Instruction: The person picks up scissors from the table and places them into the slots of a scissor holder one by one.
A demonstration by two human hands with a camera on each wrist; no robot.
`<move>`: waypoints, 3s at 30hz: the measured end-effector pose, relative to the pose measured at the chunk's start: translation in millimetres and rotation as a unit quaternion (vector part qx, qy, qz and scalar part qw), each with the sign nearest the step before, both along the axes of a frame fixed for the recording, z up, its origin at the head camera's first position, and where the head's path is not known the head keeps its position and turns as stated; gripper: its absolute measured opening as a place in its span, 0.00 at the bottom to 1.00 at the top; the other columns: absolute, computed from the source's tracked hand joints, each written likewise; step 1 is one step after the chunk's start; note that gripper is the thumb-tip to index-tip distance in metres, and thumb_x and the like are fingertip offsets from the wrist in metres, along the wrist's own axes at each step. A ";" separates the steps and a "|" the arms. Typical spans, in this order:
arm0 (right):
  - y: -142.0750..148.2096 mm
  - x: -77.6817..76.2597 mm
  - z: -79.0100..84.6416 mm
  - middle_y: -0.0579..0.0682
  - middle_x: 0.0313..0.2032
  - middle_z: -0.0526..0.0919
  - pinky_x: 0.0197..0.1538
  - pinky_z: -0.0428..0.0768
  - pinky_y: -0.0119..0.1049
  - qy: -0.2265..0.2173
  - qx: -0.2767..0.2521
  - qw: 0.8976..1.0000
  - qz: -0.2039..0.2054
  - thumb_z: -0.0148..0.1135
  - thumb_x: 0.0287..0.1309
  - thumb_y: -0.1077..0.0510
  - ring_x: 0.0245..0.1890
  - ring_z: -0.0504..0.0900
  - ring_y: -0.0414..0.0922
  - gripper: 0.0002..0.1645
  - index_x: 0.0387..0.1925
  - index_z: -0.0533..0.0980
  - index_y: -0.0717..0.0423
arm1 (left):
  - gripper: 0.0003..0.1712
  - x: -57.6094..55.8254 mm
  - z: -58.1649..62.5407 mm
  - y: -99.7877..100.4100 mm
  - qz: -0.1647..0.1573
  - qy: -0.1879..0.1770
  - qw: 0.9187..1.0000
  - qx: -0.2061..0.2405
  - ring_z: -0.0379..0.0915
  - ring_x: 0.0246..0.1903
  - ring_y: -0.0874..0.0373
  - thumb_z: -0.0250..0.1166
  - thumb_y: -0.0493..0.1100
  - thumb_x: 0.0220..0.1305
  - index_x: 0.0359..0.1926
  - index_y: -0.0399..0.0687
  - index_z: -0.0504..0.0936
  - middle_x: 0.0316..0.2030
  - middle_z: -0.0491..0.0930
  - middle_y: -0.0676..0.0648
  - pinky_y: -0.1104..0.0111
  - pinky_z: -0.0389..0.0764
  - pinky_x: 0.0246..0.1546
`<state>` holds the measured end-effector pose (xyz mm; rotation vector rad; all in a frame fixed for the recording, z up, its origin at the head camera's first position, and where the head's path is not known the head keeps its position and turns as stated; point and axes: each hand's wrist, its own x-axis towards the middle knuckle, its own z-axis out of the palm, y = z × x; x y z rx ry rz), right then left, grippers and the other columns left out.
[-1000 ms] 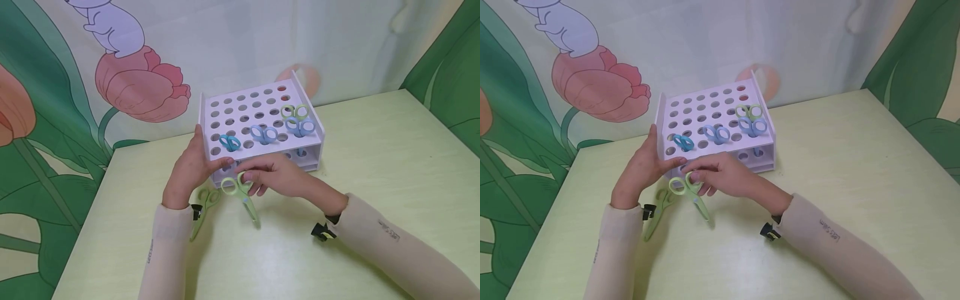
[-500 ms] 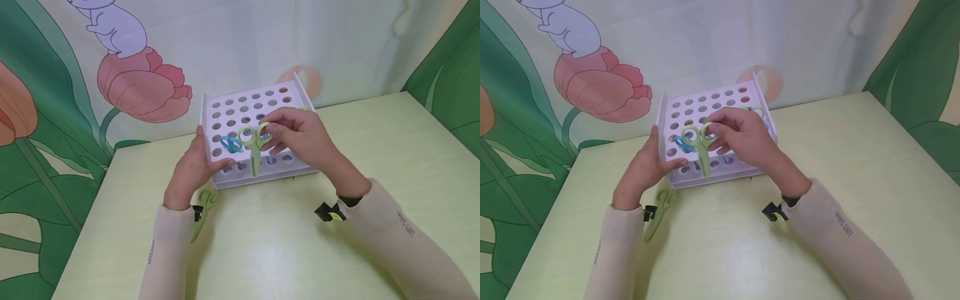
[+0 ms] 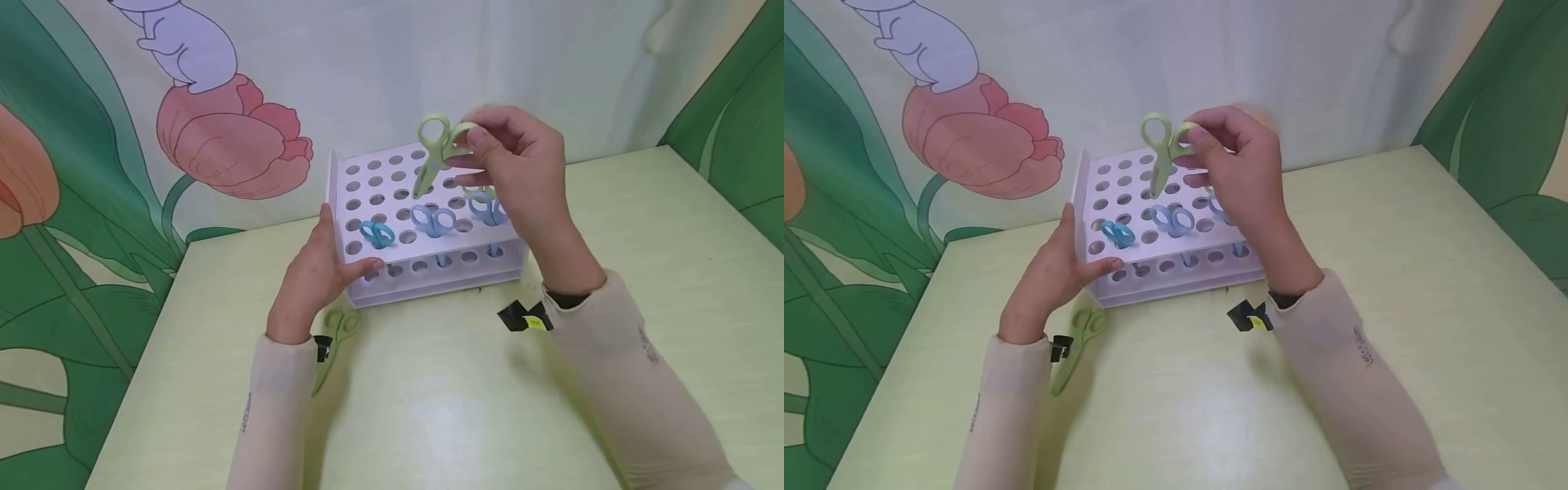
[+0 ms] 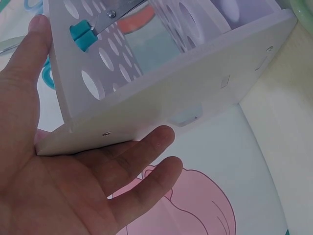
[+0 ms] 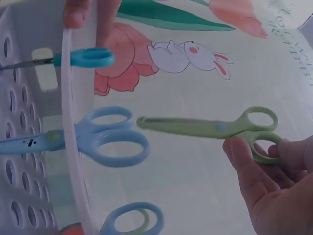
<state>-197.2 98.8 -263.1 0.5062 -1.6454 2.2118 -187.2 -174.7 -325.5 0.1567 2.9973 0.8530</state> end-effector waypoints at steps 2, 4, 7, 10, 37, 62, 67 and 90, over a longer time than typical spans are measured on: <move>-2.1 -4.1 -2.1 0.60 0.38 0.86 0.34 0.84 0.37 -0.012 0.024 0.999 -0.028 0.64 0.66 0.68 0.34 0.89 0.49 0.06 0.42 0.83 0.62 | 0.76 0.1 -0.2 0.0 0.000 0.002 1.000 0.003 0.71 0.51 0.47 0.77 0.63 0.53 0.80 0.46 0.30 0.65 0.66 0.41 0.52 0.73 0.53; -4.7 -8.6 -6.0 0.59 0.39 0.86 0.34 0.84 0.36 -0.032 0.053 0.997 -0.048 0.64 0.66 0.66 0.34 0.89 0.48 0.06 0.42 0.83 0.61 | 0.75 0.1 -0.3 0.1 0.000 0.004 1.000 0.004 0.71 0.52 0.47 0.77 0.63 0.52 0.80 0.46 0.31 0.64 0.66 0.41 0.52 0.73 0.54; -8.6 -15.6 -13.8 0.57 0.40 0.86 0.35 0.84 0.35 -0.060 0.087 0.993 -0.061 0.64 0.67 0.66 0.35 0.88 0.47 0.06 0.43 0.83 0.62 | 0.75 0.1 -0.6 -0.1 0.001 0.003 1.000 0.005 0.71 0.53 0.46 0.77 0.62 0.53 0.80 0.47 0.30 0.66 0.65 0.41 0.52 0.73 0.55; -13.0 -20.2 -20.8 0.56 0.40 0.86 0.36 0.84 0.34 -0.072 0.115 0.988 -0.072 0.63 0.67 0.65 0.35 0.87 0.46 0.07 0.45 0.83 0.62 | 0.75 0.1 -1.1 -0.9 0.000 0.003 1.000 0.006 0.70 0.54 0.46 0.77 0.62 0.54 0.80 0.47 0.30 0.66 0.64 0.41 0.52 0.72 0.55; -28.1 -22.5 -39.0 0.53 0.48 0.87 0.59 0.67 0.50 -0.060 0.499 0.848 -0.169 0.62 0.69 0.57 0.53 0.78 0.59 0.16 0.54 0.84 0.56 | 0.76 -0.1 -0.6 0.4 0.012 -0.004 1.000 0.004 0.70 0.55 0.47 0.77 0.63 0.53 0.80 0.46 0.29 0.71 0.61 0.41 0.53 0.73 0.55; 6.4 -2.6 -15.8 0.51 0.49 0.87 0.44 0.66 0.44 0.009 0.452 0.867 -0.209 0.55 0.71 0.59 0.31 0.77 0.52 0.16 0.54 0.84 0.57 | 0.76 -1.4 -0.7 -1.8 -0.002 -0.005 0.999 0.033 0.67 0.56 0.48 0.77 0.61 0.53 0.80 0.47 0.28 0.69 0.62 0.42 0.54 0.70 0.58; 28.9 -6.3 -20.8 0.56 0.69 0.70 0.65 0.62 0.57 -0.022 0.510 0.849 -0.137 0.58 0.71 0.50 0.67 0.65 0.58 0.34 0.73 0.66 0.57 | 0.75 -1.5 -1.9 -3.3 -0.010 0.004 0.999 0.046 0.67 0.56 0.48 0.78 0.61 0.53 0.81 0.47 0.30 0.69 0.62 0.42 0.54 0.69 0.59; 74.6 -31.4 -65.5 0.60 0.63 0.69 0.57 0.70 0.53 -0.086 0.563 0.820 0.050 0.82 0.41 0.35 0.54 0.72 0.55 0.83 0.80 0.33 0.54 | 0.63 5.4 -3.9 -29.6 -0.058 -0.033 0.987 0.145 0.63 0.67 0.50 0.69 0.62 0.63 0.80 0.69 0.31 0.78 0.49 0.51 0.53 0.66 0.65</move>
